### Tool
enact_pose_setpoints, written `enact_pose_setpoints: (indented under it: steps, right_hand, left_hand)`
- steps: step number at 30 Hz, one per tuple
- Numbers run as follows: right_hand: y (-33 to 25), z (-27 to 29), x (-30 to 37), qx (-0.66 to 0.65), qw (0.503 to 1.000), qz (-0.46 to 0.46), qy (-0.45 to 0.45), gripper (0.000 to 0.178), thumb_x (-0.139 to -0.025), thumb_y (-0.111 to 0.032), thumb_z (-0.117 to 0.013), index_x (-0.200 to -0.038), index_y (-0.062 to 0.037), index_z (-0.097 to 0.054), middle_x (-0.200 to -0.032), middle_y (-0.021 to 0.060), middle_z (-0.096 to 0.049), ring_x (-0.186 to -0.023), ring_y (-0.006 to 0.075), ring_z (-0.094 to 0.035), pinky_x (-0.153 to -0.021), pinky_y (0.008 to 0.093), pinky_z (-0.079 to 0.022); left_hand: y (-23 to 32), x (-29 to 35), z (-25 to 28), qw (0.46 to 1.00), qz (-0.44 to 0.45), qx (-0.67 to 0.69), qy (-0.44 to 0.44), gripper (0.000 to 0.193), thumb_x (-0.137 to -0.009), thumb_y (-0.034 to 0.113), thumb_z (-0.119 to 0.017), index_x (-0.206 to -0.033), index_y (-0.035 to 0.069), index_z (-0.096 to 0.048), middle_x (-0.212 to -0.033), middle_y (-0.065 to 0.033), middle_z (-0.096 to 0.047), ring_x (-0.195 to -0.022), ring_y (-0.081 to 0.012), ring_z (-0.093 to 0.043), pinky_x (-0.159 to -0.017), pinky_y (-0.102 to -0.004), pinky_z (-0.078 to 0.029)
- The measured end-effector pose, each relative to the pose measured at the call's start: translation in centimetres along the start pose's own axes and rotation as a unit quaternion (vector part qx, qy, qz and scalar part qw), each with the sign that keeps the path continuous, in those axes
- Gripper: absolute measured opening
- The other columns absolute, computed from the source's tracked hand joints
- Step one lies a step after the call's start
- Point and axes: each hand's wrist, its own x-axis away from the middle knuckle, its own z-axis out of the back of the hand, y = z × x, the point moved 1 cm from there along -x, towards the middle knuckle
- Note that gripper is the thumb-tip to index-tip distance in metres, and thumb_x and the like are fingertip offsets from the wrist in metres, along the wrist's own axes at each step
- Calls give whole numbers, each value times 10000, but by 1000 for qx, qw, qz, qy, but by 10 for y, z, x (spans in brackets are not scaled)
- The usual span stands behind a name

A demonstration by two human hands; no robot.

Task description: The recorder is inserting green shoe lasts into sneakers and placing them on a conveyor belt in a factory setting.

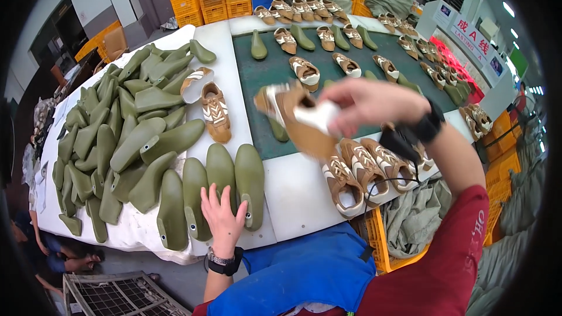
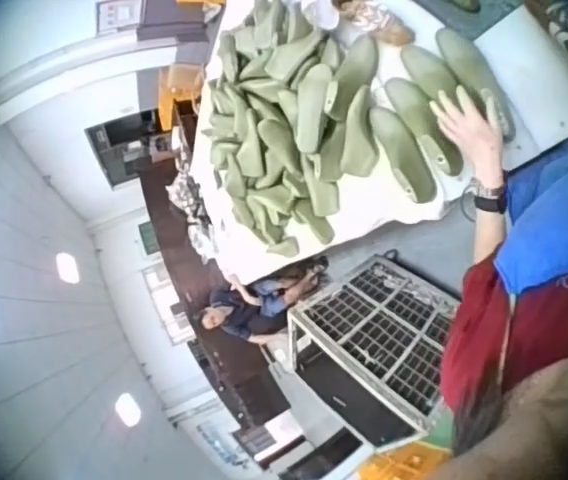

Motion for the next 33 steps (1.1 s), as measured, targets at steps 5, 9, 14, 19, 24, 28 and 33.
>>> enact_pose_setpoints:
  steps: [5,9,14,19,24,28,33]
  right_hand:
    - [14,52,-136,48,990,15,135,380,-859,-309,-602,-1086,-7,-560,-893,29,-603,-695,79,-572,-621,209,-488]
    - [102,44,-272,-52,975,41,214,343,-835,-311,-632,-1003,-15,-591,-764,64,-632,-586,114,-610,-514,232,-497]
    - [195,8,-373,-48,964,-96,243,352,-738,-259,-623,-1009,-34,-618,-843,97,-651,-650,183,-632,-600,299,-521]
    - [207,-3,-412,130,928,-88,337,331,-760,-80,-552,-1085,-40,-596,-1032,176,-609,-999,336,-565,-864,383,-455]
    - [219,8,-405,128,917,-33,377,447,-735,38,-500,-1165,-67,-567,-1133,185,-571,-1125,353,-502,-952,393,-417]
    - [202,5,-362,222,925,-102,292,387,-768,-123,-558,-1151,-73,-580,-1086,181,-612,-1039,340,-569,-883,408,-463]
    - [187,-12,-299,373,892,-233,111,400,-783,-325,-621,-1087,-64,-615,-1018,159,-652,-966,302,-627,-823,395,-502]
  left_hand:
    - [-6,0,-20,999,30,31,16,415,-756,283,-668,-1078,33,-591,-1313,-216,-412,-1219,-434,-365,-932,-493,-378]
    - [-7,0,-15,998,45,33,-10,409,-738,291,-675,-1048,34,-602,-1311,-206,-422,-1207,-438,-372,-923,-492,-391]
    - [-8,0,-15,998,45,32,-35,420,-712,304,-687,-1026,35,-610,-1291,-225,-431,-1197,-455,-374,-930,-493,-386]
    - [-3,-4,-9,997,58,20,-56,405,-751,277,-693,-1049,20,-600,-1317,-234,-416,-1186,-460,-389,-966,-504,-379]
    - [-2,-6,-13,997,45,21,-58,417,-748,282,-694,-1064,29,-594,-1302,-242,-424,-1182,-468,-388,-958,-507,-381]
    - [-11,-1,-22,999,32,17,-26,432,-730,339,-672,-1023,30,-602,-1276,-239,-434,-1165,-476,-393,-924,-521,-385]
    - [-7,-2,-20,998,45,21,-27,402,-741,297,-664,-1026,20,-602,-1301,-237,-419,-1196,-465,-369,-958,-507,-361]
